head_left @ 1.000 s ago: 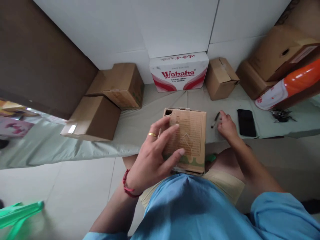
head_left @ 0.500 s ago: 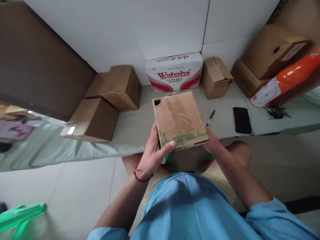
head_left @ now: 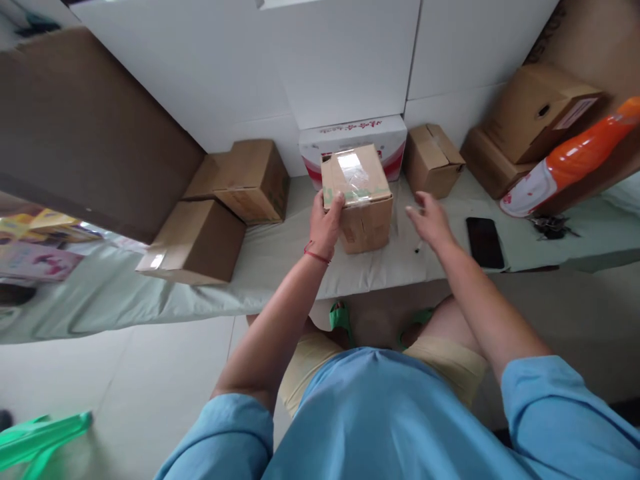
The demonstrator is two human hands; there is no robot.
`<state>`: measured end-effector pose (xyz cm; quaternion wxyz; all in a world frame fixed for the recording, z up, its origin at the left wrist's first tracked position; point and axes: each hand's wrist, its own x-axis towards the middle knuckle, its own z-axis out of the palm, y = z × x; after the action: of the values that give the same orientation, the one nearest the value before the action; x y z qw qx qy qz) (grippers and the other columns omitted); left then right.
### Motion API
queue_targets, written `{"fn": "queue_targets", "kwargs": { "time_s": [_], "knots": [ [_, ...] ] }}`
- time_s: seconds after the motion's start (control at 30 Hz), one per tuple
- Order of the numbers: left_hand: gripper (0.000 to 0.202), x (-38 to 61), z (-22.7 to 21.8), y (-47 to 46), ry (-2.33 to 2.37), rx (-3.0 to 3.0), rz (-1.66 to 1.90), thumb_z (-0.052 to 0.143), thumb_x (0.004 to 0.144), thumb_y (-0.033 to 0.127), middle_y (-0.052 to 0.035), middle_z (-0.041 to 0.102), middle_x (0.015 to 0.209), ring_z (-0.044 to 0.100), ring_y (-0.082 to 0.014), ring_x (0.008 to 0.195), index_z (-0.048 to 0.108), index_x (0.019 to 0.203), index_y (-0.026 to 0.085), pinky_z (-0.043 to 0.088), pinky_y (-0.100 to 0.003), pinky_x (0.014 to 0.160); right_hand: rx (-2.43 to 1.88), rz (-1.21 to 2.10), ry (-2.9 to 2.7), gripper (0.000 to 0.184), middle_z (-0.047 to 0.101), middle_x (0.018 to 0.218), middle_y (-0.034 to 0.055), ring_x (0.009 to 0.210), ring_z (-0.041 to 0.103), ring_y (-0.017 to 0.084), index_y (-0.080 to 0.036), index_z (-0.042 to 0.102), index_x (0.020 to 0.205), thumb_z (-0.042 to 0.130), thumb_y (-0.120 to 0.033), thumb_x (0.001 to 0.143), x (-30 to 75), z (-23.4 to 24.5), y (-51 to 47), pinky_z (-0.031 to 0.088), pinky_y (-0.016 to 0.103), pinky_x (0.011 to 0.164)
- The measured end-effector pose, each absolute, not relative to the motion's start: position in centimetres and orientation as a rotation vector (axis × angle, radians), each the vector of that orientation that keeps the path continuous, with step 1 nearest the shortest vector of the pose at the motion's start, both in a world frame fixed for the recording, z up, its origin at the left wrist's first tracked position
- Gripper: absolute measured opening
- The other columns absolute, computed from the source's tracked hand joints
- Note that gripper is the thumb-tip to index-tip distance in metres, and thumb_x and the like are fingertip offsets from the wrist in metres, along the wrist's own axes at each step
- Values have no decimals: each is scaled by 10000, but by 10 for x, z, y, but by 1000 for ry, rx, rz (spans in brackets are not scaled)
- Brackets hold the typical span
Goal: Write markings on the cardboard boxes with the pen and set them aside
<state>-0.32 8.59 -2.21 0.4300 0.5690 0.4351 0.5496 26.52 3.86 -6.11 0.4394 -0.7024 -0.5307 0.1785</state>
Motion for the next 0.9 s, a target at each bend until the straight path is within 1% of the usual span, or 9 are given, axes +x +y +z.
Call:
{"fn": "queue_targets", "kwargs": {
  "time_s": [0.07,0.1,0.17,0.27,0.43,0.63,0.77,0.83,0.9],
  "knots": [
    [681,-1,-25,80,1079,1461,1393,679,940,766,-128,719,1426,659,-311,1374,630,1369,239,478,-457,1224,-2037,152,-1259,675,577,1562,272,1486,524,362,-91,534,1535,698,-343,932,304,-68,13,371,565,1265],
    [695,1,-26,78,1071,1466,1405,664,950,770,-130,706,1447,650,-308,1390,613,1400,244,469,-451,1232,-2172,36,-1183,722,537,1584,305,1512,482,384,-62,491,1562,708,-331,928,321,-73,-2,340,572,1272],
    [686,6,-28,76,1059,1448,1423,651,968,754,-126,693,1467,645,-300,1398,594,1434,255,458,-446,1244,-2419,-33,-989,848,494,1579,370,1500,457,432,-17,437,1588,761,-420,915,348,-83,-32,331,569,1249],
    [600,13,-32,78,1041,1399,1456,663,991,688,-100,703,1450,665,-273,1367,603,1414,267,462,-438,1247,-2662,121,-843,998,469,1556,419,1447,476,475,15,417,1596,801,-564,879,364,-99,-70,380,545,1182],
    [550,17,-34,85,1084,1340,1467,673,993,671,-90,725,1405,698,-253,1307,616,1350,257,501,-431,1208,-2809,189,-788,940,510,1499,408,1446,471,518,52,524,1499,825,-566,857,366,-111,-90,428,569,1167],
    [617,22,-36,85,1161,1289,1469,661,962,745,-129,707,1378,688,-281,1282,596,1301,234,511,-437,1158,-2863,200,-713,945,495,1517,375,1447,470,526,-41,604,1441,819,-706,804,382,-112,-78,445,644,1164],
    [635,26,-36,84,1250,1235,1416,638,945,804,-125,703,1285,682,-293,1239,606,1206,227,510,-465,1141,-2891,249,-599,955,466,1540,369,1472,449,509,-51,593,1449,830,-699,789,386,-108,-67,440,626,1186],
    [683,27,-40,84,1310,1218,1375,624,928,844,-126,680,1294,657,-305,1273,606,1227,231,484,-482,1168,-2901,272,-562,955,456,1554,370,1482,451,501,-59,573,1470,841,-666,783,385,-105,-62,454,593,1181],
    [728,24,-50,84,1264,1266,1345,579,939,864,-134,639,1380,608,-312,1356,582,1328,249,448,-490,1206,-2905,269,-568,965,453,1566,375,1488,460,505,-61,553,1491,850,-635,775,384,-101,-59,466,581,1174]
  ]
}}
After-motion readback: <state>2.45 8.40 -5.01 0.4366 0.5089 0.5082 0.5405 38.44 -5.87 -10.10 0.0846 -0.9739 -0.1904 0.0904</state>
